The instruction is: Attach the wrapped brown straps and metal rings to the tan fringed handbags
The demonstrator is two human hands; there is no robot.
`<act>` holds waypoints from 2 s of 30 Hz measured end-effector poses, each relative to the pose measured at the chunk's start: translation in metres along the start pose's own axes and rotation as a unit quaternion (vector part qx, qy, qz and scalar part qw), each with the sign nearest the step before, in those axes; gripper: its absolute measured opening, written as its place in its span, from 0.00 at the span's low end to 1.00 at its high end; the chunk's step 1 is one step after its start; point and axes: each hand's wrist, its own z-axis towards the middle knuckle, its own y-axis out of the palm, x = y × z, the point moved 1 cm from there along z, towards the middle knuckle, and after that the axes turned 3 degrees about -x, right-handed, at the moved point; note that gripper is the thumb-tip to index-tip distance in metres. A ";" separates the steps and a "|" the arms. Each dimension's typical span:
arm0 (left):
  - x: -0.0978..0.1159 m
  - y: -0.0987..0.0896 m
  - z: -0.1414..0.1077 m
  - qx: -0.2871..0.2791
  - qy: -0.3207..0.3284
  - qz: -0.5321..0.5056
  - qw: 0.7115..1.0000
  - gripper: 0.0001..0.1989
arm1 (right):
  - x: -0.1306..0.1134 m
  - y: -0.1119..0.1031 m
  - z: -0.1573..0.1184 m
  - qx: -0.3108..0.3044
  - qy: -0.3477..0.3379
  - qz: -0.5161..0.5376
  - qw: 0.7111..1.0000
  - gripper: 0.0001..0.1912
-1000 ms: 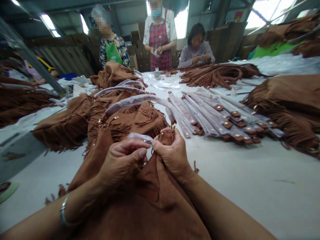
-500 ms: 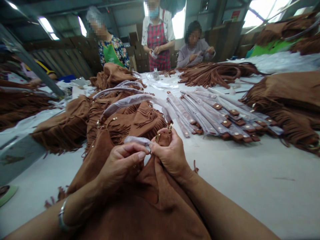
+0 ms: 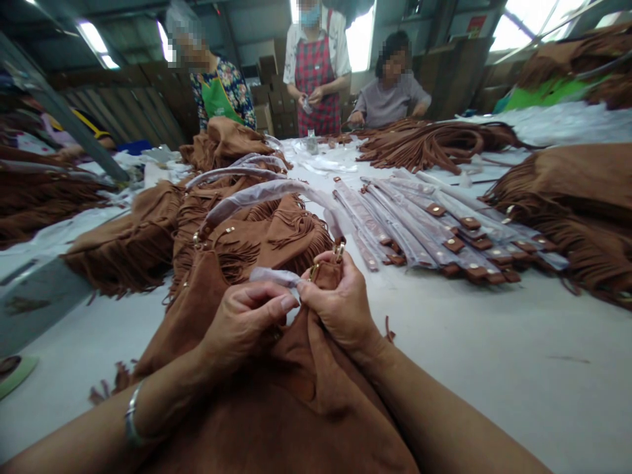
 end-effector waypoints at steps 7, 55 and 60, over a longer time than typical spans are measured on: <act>-0.004 0.002 0.000 0.023 0.018 0.033 0.999 0.12 | -0.001 0.002 -0.001 -0.017 0.002 0.014 1.000 0.20; -0.013 0.005 0.000 0.066 -0.034 0.030 0.997 0.11 | -0.001 -0.005 0.007 -0.017 0.085 0.023 0.996 0.23; -0.010 0.007 0.002 0.058 -0.092 -0.079 0.991 0.14 | 0.003 -0.006 0.009 -0.018 0.125 0.063 0.990 0.19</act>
